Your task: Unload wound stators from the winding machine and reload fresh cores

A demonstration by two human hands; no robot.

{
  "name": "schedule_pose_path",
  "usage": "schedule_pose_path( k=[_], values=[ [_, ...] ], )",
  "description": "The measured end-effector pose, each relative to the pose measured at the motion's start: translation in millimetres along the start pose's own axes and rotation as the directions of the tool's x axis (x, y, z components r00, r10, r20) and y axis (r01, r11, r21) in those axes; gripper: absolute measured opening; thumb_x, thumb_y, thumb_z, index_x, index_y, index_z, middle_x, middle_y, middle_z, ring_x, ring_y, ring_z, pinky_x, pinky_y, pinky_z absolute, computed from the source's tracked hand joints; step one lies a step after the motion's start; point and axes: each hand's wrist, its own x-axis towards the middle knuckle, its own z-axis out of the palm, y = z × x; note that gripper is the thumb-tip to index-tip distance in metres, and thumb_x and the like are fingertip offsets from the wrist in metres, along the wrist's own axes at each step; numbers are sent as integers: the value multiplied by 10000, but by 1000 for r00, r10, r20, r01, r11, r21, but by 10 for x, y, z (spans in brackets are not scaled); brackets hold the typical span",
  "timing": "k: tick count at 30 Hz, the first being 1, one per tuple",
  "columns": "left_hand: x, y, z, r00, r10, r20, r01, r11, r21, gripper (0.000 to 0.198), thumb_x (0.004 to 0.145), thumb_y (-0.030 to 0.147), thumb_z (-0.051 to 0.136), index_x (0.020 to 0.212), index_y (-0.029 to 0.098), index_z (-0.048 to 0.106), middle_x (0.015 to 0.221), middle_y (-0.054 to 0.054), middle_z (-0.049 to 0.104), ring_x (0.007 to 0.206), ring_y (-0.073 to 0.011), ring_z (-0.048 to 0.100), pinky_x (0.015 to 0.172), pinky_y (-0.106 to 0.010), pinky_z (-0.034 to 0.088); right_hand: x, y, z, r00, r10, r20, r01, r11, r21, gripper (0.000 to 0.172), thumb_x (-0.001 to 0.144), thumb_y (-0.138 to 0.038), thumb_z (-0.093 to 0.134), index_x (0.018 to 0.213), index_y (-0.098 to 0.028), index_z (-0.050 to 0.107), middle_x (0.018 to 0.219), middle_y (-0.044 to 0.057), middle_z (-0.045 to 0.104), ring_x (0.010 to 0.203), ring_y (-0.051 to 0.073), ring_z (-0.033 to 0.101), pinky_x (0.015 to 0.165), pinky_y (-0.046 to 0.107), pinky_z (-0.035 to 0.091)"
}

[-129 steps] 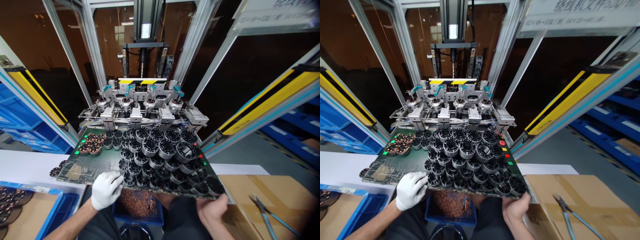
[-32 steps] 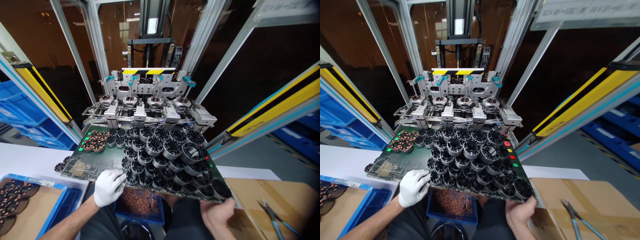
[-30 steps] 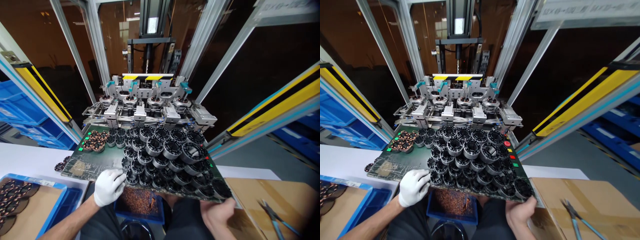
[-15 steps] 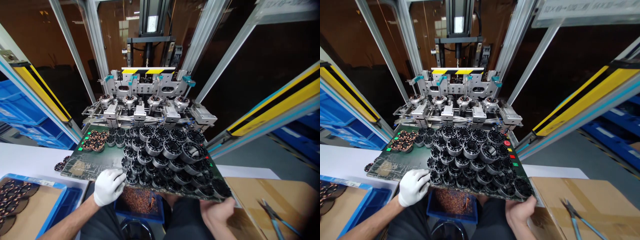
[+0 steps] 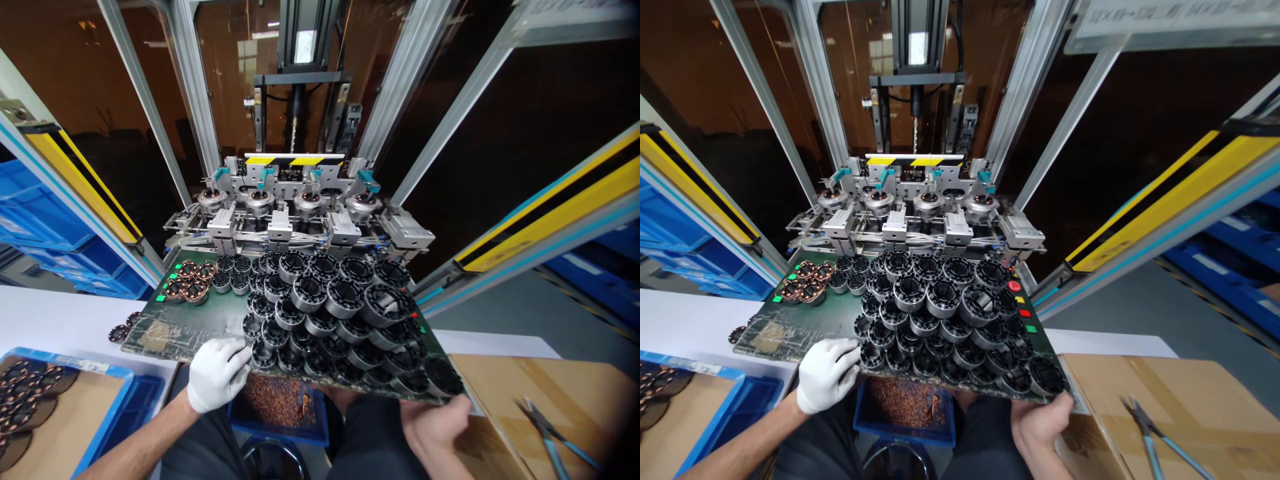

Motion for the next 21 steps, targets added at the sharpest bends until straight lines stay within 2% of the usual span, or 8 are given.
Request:
schedule_pose_path(
  k=[4, 15, 21],
  values=[
    [11, 3, -6, 1000, 0, -4, 0, 1000, -1, 237, 1111, 228, 561, 1247, 224, 756, 1140, -73, 847, 1008, -279, 801, 873, -420, 596, -15, 2, 13, 999, 2, -45, -1, 1000, 16, 400, 689, -426, 707, 1058, -287, 773, 1066, 21, 860, 1058, 336, 832, 732, 494, 768],
    [3, 4, 5, 1000, -2, -10, 2, 1000, -2, 232, 1123, 237, 552, 1238, 226, 753, 1140, -74, 849, 1006, -279, 804, 867, -419, 596, -25, 0, 39, 1000, -26, -2, 26, 1000, 17, 463, 651, -460, 765, 1081, -289, 750, 1076, 27, 853, 1083, 362, 829, 713, 513, 765],
    [15, 3, 2, 1000, -2, -13, 2, 1000, -3, 234, 1131, 241, 543, 1236, 223, 752, 1136, -72, 849, 1010, -280, 805, 871, -422, 598, -59, -20, 72, 999, -40, -6, 40, 999, 0, 423, 669, -447, 695, 1063, -299, 741, 1101, 16, 851, 1142, 357, 828, 745, 517, 772]
  ],
)
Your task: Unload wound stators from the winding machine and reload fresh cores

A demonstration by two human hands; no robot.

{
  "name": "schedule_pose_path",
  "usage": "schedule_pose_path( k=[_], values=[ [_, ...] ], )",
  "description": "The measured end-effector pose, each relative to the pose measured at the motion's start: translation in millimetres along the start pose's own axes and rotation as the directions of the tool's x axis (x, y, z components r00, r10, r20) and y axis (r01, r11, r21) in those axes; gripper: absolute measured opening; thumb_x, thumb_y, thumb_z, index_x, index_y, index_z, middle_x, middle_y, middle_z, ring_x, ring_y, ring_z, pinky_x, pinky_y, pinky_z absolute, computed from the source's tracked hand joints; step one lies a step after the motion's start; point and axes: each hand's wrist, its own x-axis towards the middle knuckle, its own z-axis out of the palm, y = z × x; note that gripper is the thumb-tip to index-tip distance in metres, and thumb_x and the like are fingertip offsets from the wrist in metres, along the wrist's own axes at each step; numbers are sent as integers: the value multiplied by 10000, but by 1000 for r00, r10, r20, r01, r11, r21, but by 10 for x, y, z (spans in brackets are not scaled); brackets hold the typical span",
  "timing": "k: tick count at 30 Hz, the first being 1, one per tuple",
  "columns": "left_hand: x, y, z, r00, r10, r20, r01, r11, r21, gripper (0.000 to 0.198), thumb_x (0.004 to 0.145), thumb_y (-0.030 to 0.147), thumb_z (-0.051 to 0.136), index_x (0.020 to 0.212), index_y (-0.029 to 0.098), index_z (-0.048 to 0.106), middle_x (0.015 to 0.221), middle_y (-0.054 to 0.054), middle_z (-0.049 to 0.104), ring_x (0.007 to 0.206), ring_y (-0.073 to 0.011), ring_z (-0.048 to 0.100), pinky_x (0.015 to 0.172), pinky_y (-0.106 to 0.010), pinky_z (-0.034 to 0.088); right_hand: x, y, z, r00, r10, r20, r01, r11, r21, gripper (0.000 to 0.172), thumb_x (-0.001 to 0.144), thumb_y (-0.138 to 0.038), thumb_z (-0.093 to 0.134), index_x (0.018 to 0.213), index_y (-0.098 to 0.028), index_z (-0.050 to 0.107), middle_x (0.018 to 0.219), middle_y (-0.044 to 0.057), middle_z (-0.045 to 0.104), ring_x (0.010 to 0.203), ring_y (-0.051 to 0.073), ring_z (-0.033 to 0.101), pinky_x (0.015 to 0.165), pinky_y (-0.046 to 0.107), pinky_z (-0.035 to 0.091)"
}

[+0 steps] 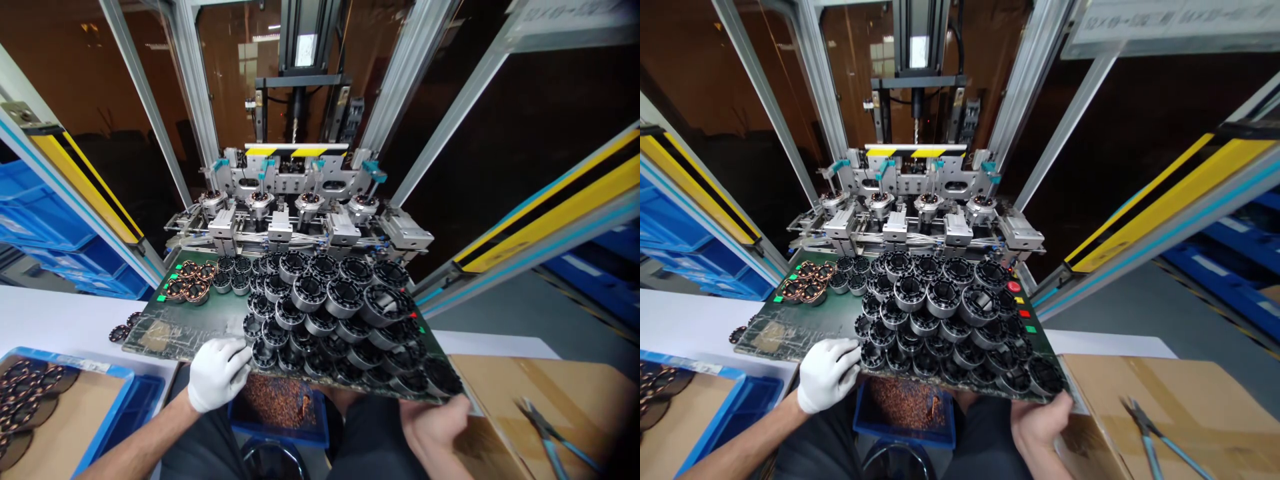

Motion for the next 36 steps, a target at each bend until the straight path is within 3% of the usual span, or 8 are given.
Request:
schedule_pose_path(
  k=[7, 14, 21, 36],
  values=[
    [-4, 2, -7, 1000, 2, 3, -2, 1000, 5, 242, 1141, 247, 533, 1243, 225, 751, 1131, -76, 851, 1003, -278, 808, 874, -416, 592, 9, -12, -9, 998, 59, -30, -59, 998, -18, 409, 614, -435, 704, 995, -291, 732, 1080, 28, 854, 1136, 370, 830, 708, 495, 774],
    [-9, -1, 5, 1000, 5, -1, -5, 1000, 4, 237, 1144, 247, 537, 1238, 220, 752, 1145, -70, 847, 1023, -276, 800, 884, -421, 586, 21, 11, -38, 999, 42, 3, -41, 999, -27, 405, 626, -451, 733, 993, -279, 735, 1068, 33, 856, 1136, 375, 830, 740, 511, 779],
    [-16, -6, 19, 1000, 3, -4, -3, 1000, 4, 248, 1150, 250, 523, 1242, 223, 753, 1146, -65, 842, 1019, -275, 790, 884, -421, 577, 26, 10, -23, 999, 31, 15, -32, 999, 16, 444, 674, -455, 791, 1083, -286, 762, 1082, 17, 858, 1137, 355, 826, 804, 531, 776],
    [-16, 6, 18, 1000, -7, -12, 7, 1000, -1, 235, 1135, 243, 544, 1232, 227, 757, 1144, -61, 845, 1021, -269, 794, 876, -424, 587, -4, -24, 3, 999, 21, 34, -21, 1000, -16, 405, 738, -468, 790, 1103, -291, 790, 1065, 12, 861, 1075, 340, 838, 776, 512, 775]
  ],
)
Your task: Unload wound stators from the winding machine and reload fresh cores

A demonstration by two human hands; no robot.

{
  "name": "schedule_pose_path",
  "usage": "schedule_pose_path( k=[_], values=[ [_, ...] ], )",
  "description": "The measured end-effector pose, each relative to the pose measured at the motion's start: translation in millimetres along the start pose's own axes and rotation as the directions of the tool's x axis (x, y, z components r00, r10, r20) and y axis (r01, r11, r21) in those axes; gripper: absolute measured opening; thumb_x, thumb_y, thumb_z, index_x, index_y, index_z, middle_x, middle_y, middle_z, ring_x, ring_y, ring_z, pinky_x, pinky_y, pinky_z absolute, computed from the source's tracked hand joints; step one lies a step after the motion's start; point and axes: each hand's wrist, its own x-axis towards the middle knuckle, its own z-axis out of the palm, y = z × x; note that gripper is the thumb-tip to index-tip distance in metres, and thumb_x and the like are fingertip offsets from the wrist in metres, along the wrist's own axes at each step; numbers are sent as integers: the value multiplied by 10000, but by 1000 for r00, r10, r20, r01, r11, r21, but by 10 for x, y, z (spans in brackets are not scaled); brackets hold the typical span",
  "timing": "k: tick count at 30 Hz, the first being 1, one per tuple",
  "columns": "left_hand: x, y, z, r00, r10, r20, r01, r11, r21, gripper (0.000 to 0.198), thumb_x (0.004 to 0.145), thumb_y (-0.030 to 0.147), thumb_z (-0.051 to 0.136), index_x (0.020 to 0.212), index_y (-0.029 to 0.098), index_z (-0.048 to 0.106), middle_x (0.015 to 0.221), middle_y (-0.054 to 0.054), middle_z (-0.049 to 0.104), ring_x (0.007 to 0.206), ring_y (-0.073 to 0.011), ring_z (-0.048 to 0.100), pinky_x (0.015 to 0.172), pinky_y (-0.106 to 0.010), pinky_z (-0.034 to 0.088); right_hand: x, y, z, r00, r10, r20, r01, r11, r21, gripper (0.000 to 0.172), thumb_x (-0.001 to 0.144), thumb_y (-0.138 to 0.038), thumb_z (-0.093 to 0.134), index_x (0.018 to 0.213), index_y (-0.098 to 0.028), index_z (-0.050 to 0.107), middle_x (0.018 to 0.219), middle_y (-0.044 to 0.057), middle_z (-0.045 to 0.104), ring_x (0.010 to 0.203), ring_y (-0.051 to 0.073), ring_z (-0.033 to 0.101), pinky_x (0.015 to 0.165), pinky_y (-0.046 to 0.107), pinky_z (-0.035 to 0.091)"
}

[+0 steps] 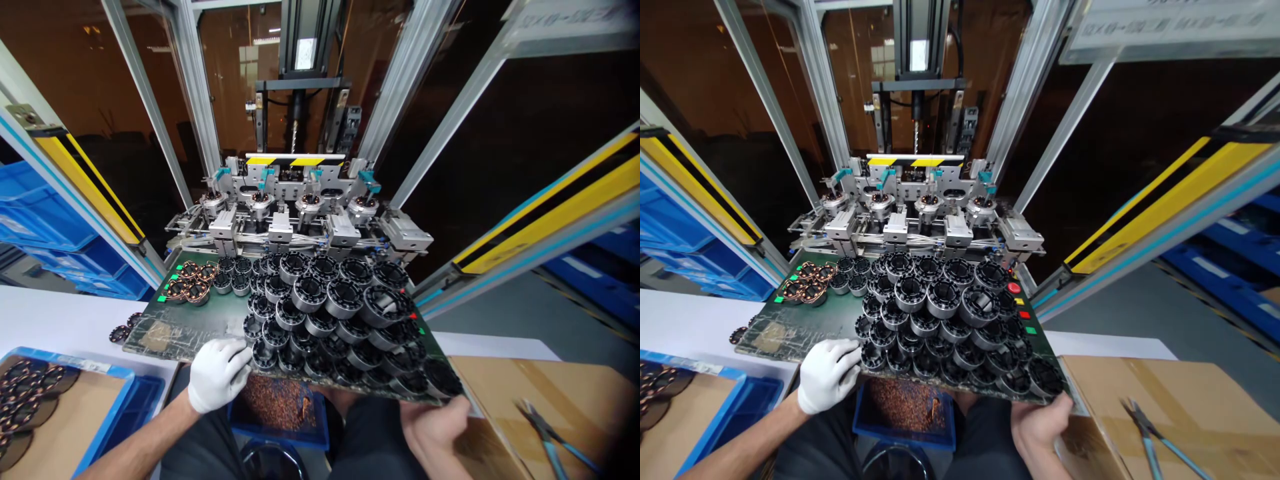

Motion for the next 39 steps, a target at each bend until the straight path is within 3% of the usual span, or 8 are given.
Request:
schedule_pose_path(
  k=[5, 22, 32, 39],
  values=[
    [-10, 0, -4, 1000, 3, 9, -3, 1000, -3, 240, 1135, 245, 544, 1246, 227, 756, 1151, -66, 844, 1026, -273, 794, 881, -421, 586, -27, -14, 42, 998, 24, -54, -24, 1000, 2, 423, 759, -497, 760, 1134, -305, 795, 1096, 5, 863, 1073, 340, 842, 751, 515, 775],
    [2, -9, -12, 1000, 6, 17, -6, 1000, 0, 244, 1139, 253, 538, 1245, 230, 756, 1144, -71, 845, 1023, -275, 795, 883, -417, 588, 39, 37, -45, 1000, 3, 24, -3, 1000, -3, 441, 707, -474, 739, 1109, -297, 772, 1069, 22, 856, 1106, 362, 833, 764, 546, 774],
    [-2, -10, -6, 1000, 4, 16, -4, 1000, -4, 241, 1109, 230, 567, 1246, 219, 765, 1152, -76, 842, 1030, -280, 795, 883, -419, 596, 14, 12, 6, 999, 15, -30, -15, 1000, 3, 446, 717, -469, 755, 1126, -293, 777, 1094, 3, 860, 1063, 336, 839, 730, 491, 771],
    [1, -5, -15, 1000, 7, 18, -7, 1000, -3, 240, 1121, 239, 553, 1247, 223, 757, 1149, -74, 845, 1015, -281, 796, 879, -418, 587, -9, -9, 9, 1000, -7, -2, 7, 1000, -8, 445, 682, -466, 807, 1084, -279, 771, 1057, 20, 856, 1086, 348, 831, 759, 505, 775]
  ],
)
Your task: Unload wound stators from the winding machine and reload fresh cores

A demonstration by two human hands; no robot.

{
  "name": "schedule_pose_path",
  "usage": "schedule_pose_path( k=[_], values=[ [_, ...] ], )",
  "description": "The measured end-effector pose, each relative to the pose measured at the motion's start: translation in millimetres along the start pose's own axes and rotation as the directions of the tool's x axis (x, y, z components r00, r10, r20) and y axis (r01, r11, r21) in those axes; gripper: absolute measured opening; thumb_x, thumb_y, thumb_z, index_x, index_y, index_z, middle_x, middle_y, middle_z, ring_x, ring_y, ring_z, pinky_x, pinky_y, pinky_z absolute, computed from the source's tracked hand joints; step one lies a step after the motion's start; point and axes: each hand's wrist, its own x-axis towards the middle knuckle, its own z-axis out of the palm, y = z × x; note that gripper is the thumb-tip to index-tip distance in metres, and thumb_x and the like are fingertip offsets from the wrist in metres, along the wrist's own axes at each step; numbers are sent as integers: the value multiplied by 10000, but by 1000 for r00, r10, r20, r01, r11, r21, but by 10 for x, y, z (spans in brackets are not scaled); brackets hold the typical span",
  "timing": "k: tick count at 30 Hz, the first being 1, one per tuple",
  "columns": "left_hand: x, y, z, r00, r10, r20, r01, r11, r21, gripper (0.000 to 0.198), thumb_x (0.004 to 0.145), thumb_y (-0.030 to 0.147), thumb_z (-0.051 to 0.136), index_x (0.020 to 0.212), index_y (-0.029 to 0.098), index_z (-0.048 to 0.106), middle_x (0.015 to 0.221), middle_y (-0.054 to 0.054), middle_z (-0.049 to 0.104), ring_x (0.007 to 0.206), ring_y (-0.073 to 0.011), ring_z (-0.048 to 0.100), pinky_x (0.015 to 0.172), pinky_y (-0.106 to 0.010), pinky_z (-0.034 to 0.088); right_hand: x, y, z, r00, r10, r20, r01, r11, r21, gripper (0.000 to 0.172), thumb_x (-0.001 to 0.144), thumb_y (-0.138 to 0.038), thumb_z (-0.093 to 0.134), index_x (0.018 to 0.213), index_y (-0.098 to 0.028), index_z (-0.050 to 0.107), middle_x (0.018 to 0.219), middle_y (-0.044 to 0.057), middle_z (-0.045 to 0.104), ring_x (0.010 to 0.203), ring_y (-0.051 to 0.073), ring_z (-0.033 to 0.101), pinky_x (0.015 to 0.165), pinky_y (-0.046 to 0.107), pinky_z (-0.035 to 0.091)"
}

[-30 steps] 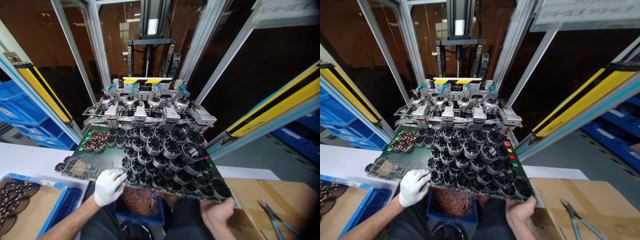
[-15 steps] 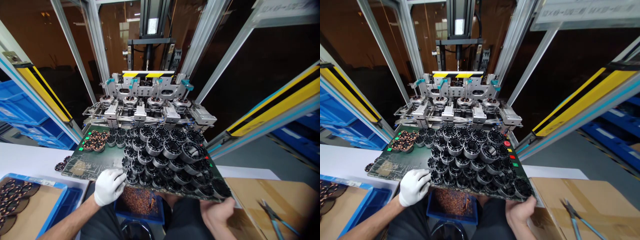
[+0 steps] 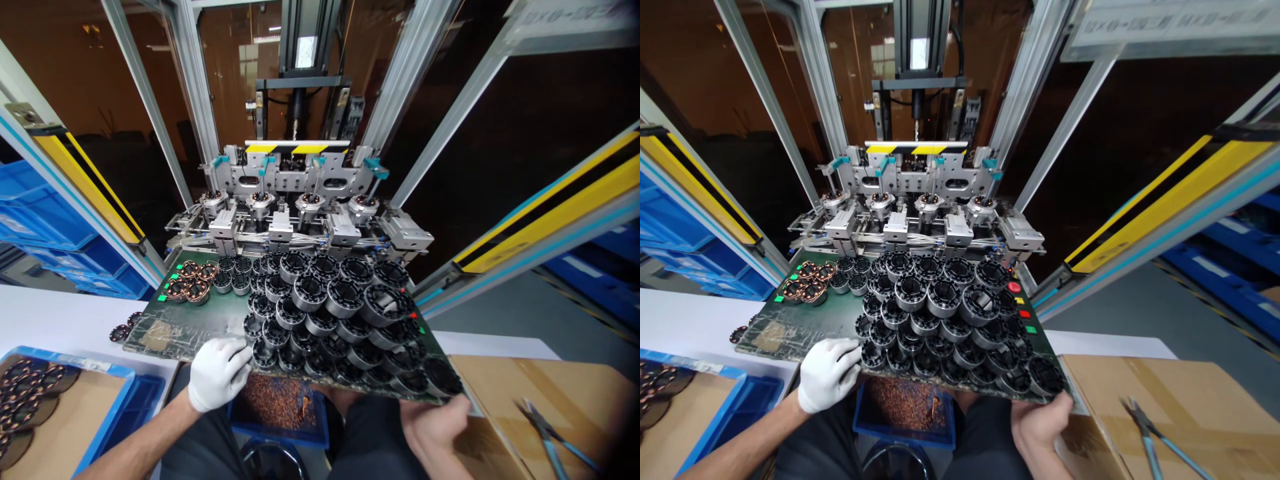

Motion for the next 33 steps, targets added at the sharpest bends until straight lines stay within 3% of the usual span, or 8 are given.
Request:
schedule_pose_path(
  k=[12, 24, 33],
  values=[
    [4, 0, 0, 1000, 0, -1, 0, 1000, 8, 243, 1143, 247, 529, 1249, 228, 747, 1140, -69, 847, 1014, -276, 801, 878, -419, 584, 23, 29, -37, 1000, 9, 27, -10, 1000, 22, 372, 636, -446, 764, 966, -286, 700, 1032, 31, 840, 1208, 375, 798, 837, 565, 772],
    [8, -4, -2, 1000, 1, 1, -1, 1000, 1, 244, 1105, 223, 561, 1252, 227, 755, 1144, -79, 847, 1016, -282, 803, 871, -416, 590, 41, 50, -46, 1000, 2, -29, -1, 1000, 6, 416, 640, -439, 711, 1026, -287, 731, 1081, 24, 851, 1128, 366, 829, 747, 520, 774],
    [2, -1, 1, 1000, -2, 4, 2, 1000, 6, 237, 1119, 235, 555, 1251, 231, 752, 1140, -76, 850, 1008, -283, 802, 875, -418, 590, 31, 20, -12, 1000, -6, -20, 7, 1000, 6, 391, 653, -433, 720, 1015, -286, 728, 1048, 26, 849, 1157, 364, 821, 788, 531, 775]
  ],
)
